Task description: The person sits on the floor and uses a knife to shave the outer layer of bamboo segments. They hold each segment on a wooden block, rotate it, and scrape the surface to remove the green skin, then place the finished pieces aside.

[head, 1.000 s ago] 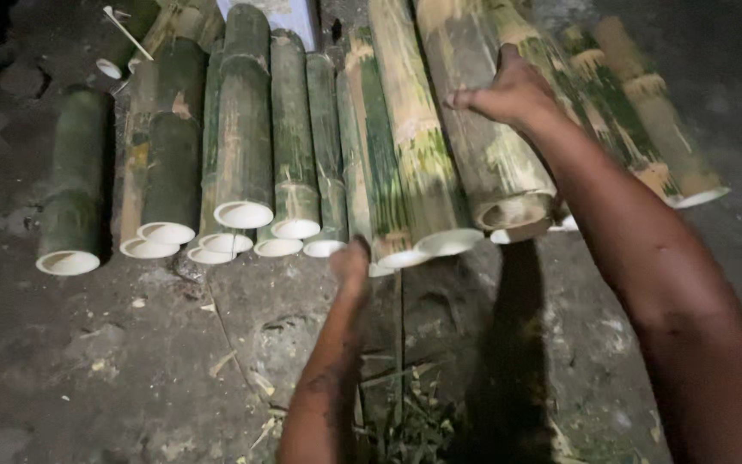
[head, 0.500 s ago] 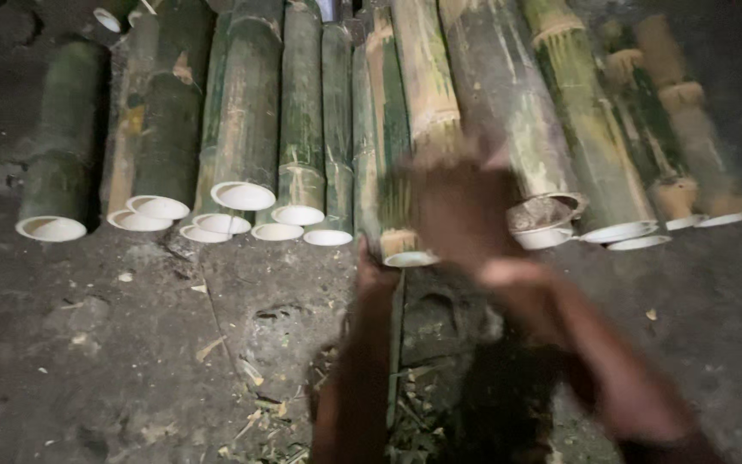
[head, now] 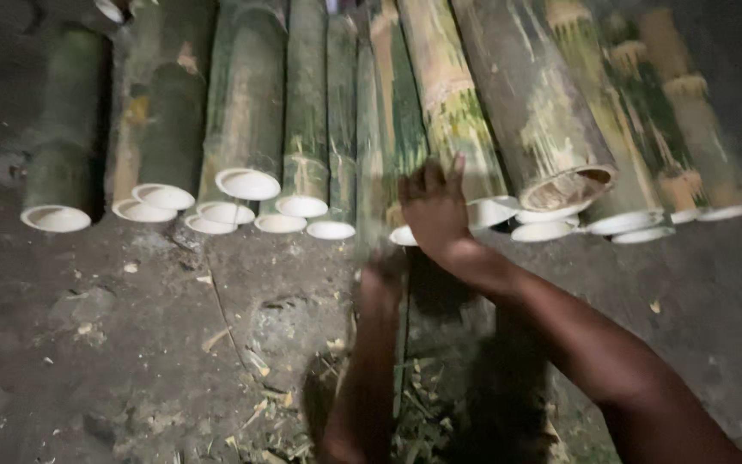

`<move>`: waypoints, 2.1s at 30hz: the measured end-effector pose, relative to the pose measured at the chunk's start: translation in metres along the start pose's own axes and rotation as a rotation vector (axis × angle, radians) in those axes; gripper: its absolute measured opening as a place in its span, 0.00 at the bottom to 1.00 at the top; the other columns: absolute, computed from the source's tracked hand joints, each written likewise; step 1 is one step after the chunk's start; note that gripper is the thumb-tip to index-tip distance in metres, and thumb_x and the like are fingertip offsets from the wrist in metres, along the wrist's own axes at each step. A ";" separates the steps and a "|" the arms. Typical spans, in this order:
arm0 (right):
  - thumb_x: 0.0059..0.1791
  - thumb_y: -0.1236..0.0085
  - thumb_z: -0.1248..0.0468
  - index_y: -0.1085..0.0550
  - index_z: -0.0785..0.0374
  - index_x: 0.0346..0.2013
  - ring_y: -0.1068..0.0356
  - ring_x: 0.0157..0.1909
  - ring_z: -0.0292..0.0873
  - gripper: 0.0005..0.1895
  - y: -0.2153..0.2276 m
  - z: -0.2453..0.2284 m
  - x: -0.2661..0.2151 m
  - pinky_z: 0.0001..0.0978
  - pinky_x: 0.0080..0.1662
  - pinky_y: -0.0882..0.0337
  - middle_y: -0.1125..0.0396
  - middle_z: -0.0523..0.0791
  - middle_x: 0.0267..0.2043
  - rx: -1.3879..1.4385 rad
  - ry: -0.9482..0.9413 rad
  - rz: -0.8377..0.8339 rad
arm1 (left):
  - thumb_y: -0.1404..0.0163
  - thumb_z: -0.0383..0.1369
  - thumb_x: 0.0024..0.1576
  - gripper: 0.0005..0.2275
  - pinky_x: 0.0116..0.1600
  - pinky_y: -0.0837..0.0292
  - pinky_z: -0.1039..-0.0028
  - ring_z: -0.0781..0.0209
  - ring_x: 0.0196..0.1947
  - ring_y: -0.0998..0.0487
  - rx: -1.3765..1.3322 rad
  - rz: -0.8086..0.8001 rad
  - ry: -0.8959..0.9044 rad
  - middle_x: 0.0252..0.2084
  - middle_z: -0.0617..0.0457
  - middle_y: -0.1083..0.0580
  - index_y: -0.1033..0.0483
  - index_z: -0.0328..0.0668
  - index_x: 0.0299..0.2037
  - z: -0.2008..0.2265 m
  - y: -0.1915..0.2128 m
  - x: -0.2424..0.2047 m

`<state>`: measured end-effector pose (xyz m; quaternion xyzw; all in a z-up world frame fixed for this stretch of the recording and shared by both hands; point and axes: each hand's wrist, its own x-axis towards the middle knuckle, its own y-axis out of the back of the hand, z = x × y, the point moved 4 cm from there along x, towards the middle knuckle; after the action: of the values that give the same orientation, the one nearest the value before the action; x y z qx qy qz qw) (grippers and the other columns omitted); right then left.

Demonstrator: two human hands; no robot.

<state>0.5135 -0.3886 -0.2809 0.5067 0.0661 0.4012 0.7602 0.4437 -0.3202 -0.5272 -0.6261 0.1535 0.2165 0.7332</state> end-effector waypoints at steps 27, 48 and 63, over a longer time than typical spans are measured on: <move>0.50 0.53 0.34 0.40 0.65 0.70 0.38 0.68 0.62 0.46 0.093 -0.176 -0.162 0.66 0.60 0.32 0.39 0.56 0.69 1.367 -1.200 -0.761 | 0.42 0.32 0.54 0.18 0.41 0.34 0.62 0.53 0.35 0.34 0.477 0.537 0.080 0.40 0.46 0.29 0.24 0.42 0.56 0.098 0.091 -0.461; 0.35 0.26 0.34 0.56 0.79 0.71 0.28 0.61 0.58 0.73 0.343 -0.353 -0.340 0.46 0.57 0.24 0.38 0.63 0.64 1.476 -1.165 -0.613 | 0.40 0.27 0.50 0.15 0.49 0.27 0.67 0.59 0.41 0.21 0.730 0.196 -0.384 0.42 0.49 0.21 0.24 0.28 0.46 0.157 0.128 -0.739; 0.45 0.40 0.51 0.27 0.57 0.58 0.24 0.47 0.46 0.28 0.321 -0.409 -0.491 0.46 0.51 0.24 0.26 0.47 0.50 2.508 -1.232 -0.716 | 0.53 0.31 0.49 0.15 0.54 0.24 0.67 0.50 0.46 0.18 2.081 -0.951 -0.197 0.42 0.43 0.18 0.16 0.39 0.42 0.223 0.132 -0.760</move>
<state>-0.1967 -0.3748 -0.3624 0.8742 0.1572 -0.4072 -0.2129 -0.2864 -0.1800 -0.2248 0.3081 -0.0518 -0.2660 0.9120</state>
